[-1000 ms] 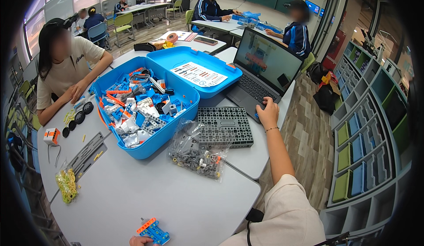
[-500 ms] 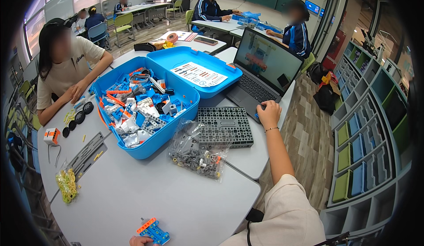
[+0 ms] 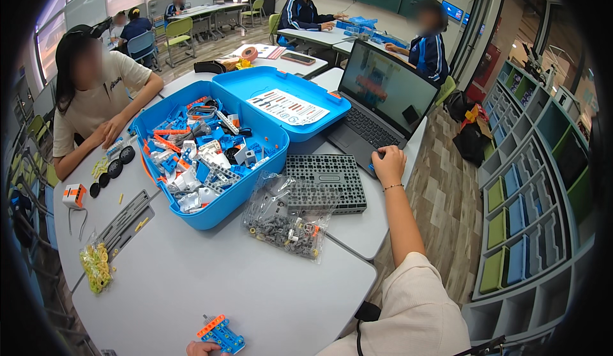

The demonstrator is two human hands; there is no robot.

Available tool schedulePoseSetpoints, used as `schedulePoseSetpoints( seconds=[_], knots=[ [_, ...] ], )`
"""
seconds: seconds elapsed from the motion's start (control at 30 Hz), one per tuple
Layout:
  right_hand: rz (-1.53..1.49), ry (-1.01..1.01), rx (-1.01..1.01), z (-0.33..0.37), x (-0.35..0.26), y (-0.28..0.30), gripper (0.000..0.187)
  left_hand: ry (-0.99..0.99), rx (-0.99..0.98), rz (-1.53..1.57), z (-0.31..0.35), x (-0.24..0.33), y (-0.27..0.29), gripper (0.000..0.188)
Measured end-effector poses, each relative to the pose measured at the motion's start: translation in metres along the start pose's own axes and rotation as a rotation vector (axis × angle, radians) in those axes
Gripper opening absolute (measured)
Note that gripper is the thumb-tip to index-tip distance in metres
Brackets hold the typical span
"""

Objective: The person assembles a small Lego model by connecting blue and orange pieces on a table. They retrieve additional pieces from a blue bin, attach them to the structure, and occasionally reference a laptop screen for guidance.

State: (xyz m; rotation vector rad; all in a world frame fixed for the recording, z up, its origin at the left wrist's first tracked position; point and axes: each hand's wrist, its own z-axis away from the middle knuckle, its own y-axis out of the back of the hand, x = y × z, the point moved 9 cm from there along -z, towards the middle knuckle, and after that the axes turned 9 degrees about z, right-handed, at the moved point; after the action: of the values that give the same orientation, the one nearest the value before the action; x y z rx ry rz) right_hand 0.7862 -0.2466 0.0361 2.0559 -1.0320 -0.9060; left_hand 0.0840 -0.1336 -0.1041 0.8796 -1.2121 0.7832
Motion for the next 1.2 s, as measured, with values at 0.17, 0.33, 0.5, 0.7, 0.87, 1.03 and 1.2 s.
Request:
schedulePoseSetpoints(
  seconds=[0.17, 0.33, 0.5, 0.7, 0.87, 1.03, 1.2],
  knots=[
    [0.000, -0.013, -0.020, 0.000, 0.001, -0.002, 0.023, 0.029, 0.006, -0.010, 0.000, 0.001, 0.000, 0.024],
    [0.012, -0.019, -0.028, 0.000, 0.001, -0.002, 0.025, -0.233, -0.036, -0.270, 0.001, 0.045, -0.012, 0.021],
    [0.009, -0.024, -0.042, 0.000, 0.002, -0.003, 0.025, -0.262, -0.040, -0.260, 0.001, 0.053, -0.013, 0.019],
    [0.011, -0.035, -0.039, 0.000, 0.003, -0.004, 0.024, -0.050, 0.015, 0.005, -0.002, 0.013, 0.000, 0.020],
    [0.014, -0.020, -0.017, 0.000, 0.002, -0.003, 0.023, 0.002, 0.041, 0.097, -0.002, -0.003, 0.004, 0.021],
    [0.017, 0.002, 0.008, 0.000, 0.001, -0.002, 0.023, -0.022, 0.016, 0.053, -0.002, 0.001, 0.002, 0.022],
    [0.019, 0.006, 0.020, 0.000, 0.000, 0.000, 0.024, -0.169, 0.024, -0.083, 0.001, 0.025, -0.007, 0.023]
  ],
)
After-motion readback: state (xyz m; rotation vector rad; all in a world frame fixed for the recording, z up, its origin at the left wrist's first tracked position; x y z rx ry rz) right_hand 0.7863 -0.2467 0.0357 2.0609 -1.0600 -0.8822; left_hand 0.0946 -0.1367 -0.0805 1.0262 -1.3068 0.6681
